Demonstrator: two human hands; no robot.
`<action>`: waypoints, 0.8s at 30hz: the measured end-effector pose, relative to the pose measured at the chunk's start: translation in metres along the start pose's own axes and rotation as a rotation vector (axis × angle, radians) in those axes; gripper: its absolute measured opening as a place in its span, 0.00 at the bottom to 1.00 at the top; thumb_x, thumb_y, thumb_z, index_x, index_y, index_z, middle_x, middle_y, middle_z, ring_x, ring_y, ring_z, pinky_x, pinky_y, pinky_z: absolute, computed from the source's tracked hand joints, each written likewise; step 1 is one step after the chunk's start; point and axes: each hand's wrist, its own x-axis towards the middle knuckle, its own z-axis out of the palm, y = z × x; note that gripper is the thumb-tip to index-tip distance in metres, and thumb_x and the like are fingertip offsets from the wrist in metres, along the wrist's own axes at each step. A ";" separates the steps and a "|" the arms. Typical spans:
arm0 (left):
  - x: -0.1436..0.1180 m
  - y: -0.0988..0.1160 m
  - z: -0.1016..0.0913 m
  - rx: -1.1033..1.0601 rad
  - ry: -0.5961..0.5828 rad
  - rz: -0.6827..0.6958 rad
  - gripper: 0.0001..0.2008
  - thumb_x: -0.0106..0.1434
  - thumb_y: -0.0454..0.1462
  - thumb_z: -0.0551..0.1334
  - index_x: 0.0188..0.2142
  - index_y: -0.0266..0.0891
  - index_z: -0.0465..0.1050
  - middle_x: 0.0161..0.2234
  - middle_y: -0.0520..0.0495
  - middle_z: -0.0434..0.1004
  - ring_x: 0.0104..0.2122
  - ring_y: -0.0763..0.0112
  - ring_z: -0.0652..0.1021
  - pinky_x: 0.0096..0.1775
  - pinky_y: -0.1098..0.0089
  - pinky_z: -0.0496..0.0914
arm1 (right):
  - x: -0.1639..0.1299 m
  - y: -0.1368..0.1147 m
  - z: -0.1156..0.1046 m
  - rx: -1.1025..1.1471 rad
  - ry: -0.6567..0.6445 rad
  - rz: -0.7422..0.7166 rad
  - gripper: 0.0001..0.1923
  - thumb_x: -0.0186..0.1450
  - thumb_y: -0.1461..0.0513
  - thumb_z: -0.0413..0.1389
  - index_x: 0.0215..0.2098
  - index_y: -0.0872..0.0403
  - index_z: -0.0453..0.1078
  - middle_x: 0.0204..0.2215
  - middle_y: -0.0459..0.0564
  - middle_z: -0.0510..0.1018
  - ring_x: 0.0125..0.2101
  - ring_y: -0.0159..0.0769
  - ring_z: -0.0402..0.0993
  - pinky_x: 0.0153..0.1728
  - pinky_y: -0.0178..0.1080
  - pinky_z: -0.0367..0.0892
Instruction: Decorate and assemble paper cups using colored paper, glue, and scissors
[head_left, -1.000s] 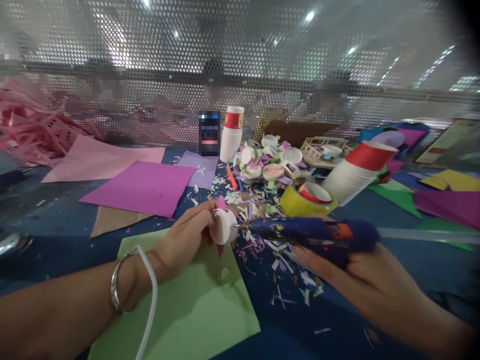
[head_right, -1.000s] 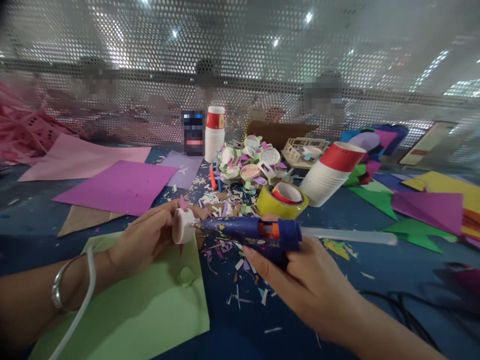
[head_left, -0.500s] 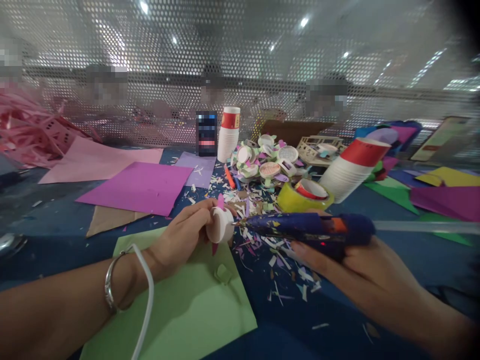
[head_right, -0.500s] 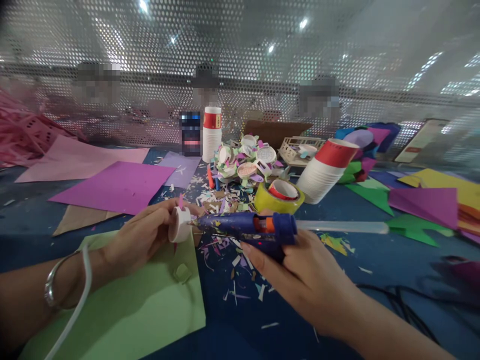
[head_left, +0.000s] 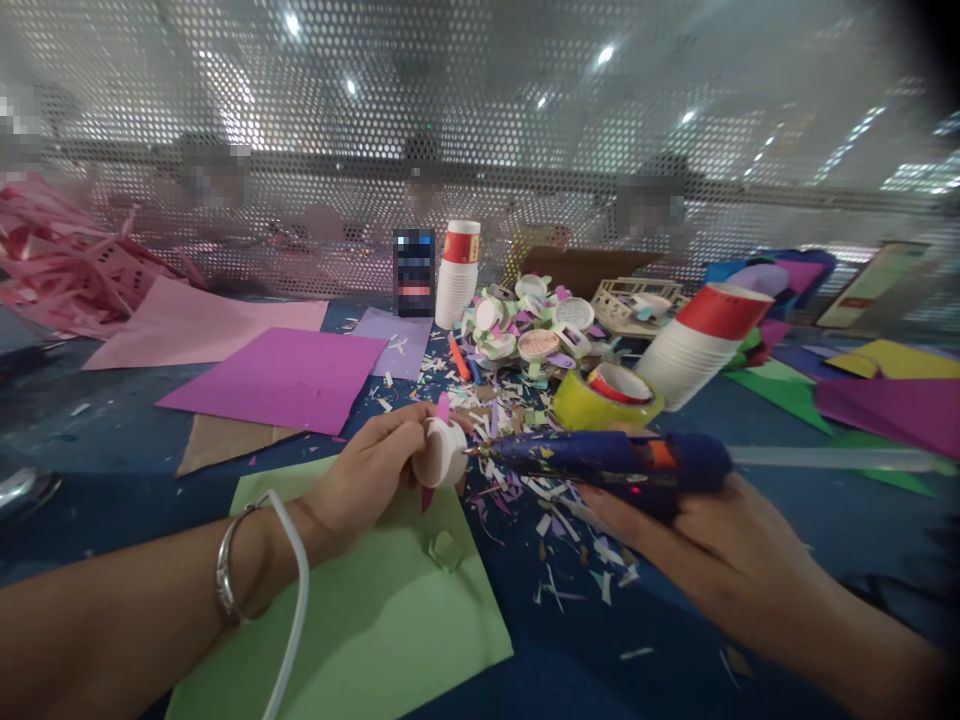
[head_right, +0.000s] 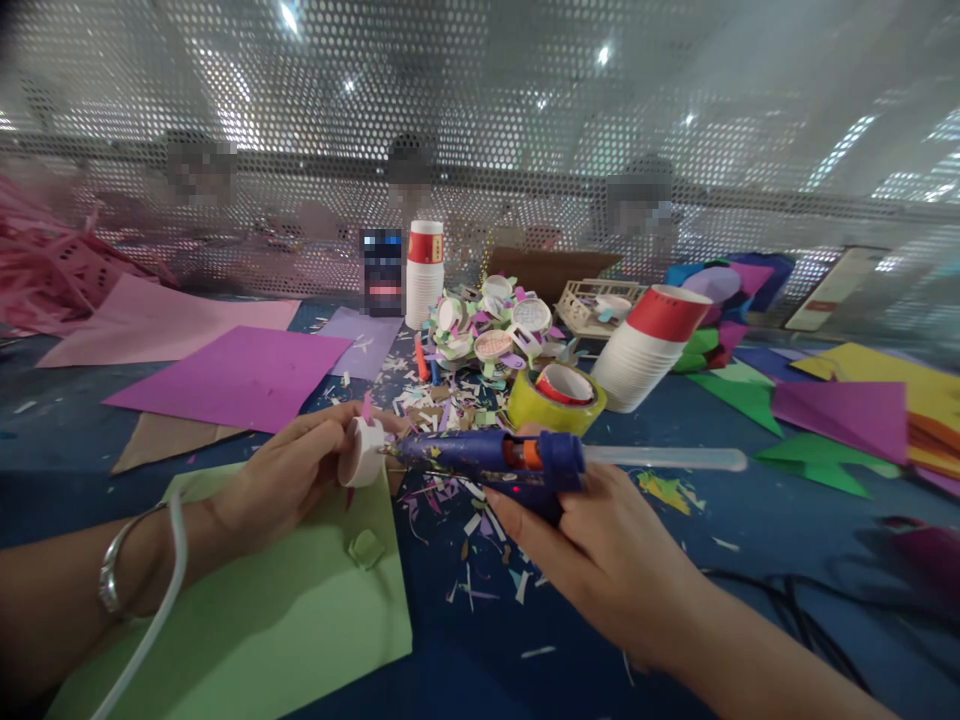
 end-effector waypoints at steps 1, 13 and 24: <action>0.000 0.000 0.000 0.008 -0.001 0.003 0.10 0.57 0.35 0.55 0.20 0.41 0.60 0.24 0.49 0.63 0.25 0.70 0.65 0.27 0.69 0.63 | 0.000 0.000 -0.001 -0.011 -0.008 -0.016 0.25 0.70 0.53 0.53 0.16 0.48 0.66 0.16 0.45 0.74 0.20 0.36 0.71 0.27 0.40 0.68; 0.000 -0.001 0.000 0.000 -0.003 -0.015 0.09 0.57 0.36 0.55 0.21 0.40 0.60 0.26 0.48 0.66 0.24 0.71 0.66 0.26 0.70 0.61 | 0.001 0.000 0.001 -0.034 0.008 -0.063 0.26 0.71 0.55 0.51 0.15 0.48 0.61 0.14 0.45 0.68 0.18 0.35 0.66 0.24 0.40 0.63; 0.001 0.002 0.003 -0.027 0.001 -0.020 0.09 0.57 0.37 0.56 0.22 0.41 0.61 0.25 0.49 0.66 0.25 0.70 0.66 0.28 0.69 0.61 | -0.003 0.006 0.003 -0.104 -0.011 -0.059 0.31 0.73 0.51 0.48 0.13 0.49 0.63 0.10 0.45 0.67 0.14 0.33 0.64 0.20 0.40 0.57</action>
